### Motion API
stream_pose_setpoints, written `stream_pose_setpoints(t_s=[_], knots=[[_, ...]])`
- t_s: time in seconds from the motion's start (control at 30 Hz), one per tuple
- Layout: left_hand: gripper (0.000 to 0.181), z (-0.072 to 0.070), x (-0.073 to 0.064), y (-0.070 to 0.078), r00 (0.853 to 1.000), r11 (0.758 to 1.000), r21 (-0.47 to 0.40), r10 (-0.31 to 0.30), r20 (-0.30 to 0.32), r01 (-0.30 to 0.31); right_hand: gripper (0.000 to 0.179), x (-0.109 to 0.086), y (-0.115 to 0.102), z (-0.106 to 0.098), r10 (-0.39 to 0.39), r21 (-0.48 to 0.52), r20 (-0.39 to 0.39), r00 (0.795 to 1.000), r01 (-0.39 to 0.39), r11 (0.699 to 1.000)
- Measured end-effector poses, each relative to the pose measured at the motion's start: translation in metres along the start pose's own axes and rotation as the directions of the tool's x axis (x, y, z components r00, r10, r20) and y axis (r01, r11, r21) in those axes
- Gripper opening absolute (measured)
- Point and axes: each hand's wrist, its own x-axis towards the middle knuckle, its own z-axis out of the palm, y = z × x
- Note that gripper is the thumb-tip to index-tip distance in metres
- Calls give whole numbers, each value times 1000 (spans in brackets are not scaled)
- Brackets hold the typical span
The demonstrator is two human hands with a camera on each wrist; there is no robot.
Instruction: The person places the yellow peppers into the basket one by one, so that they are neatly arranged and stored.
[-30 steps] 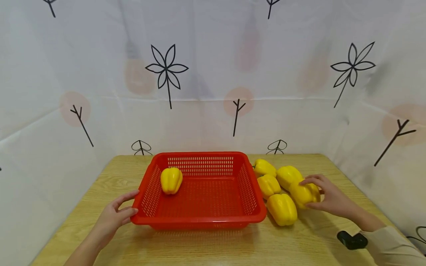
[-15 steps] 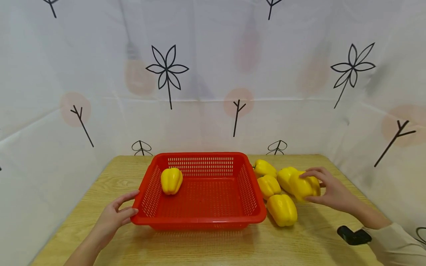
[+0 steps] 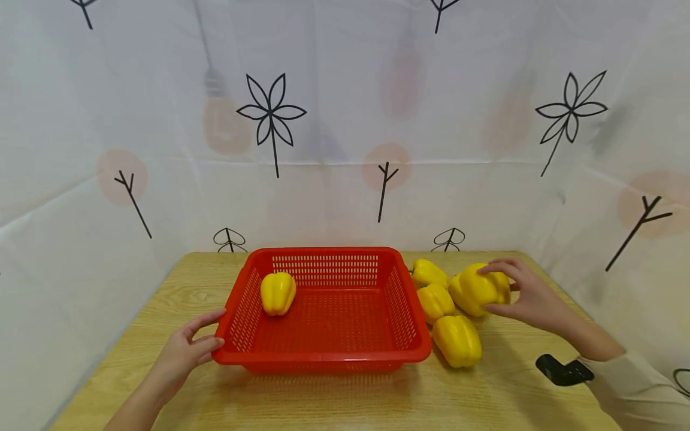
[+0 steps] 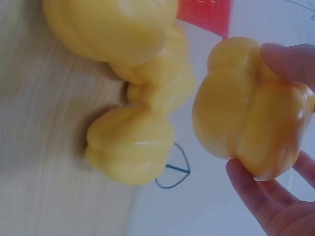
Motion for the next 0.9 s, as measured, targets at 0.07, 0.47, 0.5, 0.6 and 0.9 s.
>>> stream_pose_setpoints(t_s=[0.07,0.47,0.5,0.6,0.9], knots=[[62,0,0,0,1000,1000,0,-1,1,1,58,4,-2,-1,3,-8,-1,1000,-3,1000],[63,1,-1,2,1000,1000,-11,-2,6,2,55,24,-13,-5,42,-14,14,999,-42,999],[63,1,-1,3,1000,1000,-12,-4,5,4,55,26,-14,-5,43,-15,12,999,-42,999],[63,1,-1,3,1000,1000,-10,0,8,0,55,32,-18,-5,44,-17,12,999,-44,999],[63,0,-1,1,1000,1000,-18,13,16,-13,55,51,-34,-1,34,40,10,999,-34,999]])
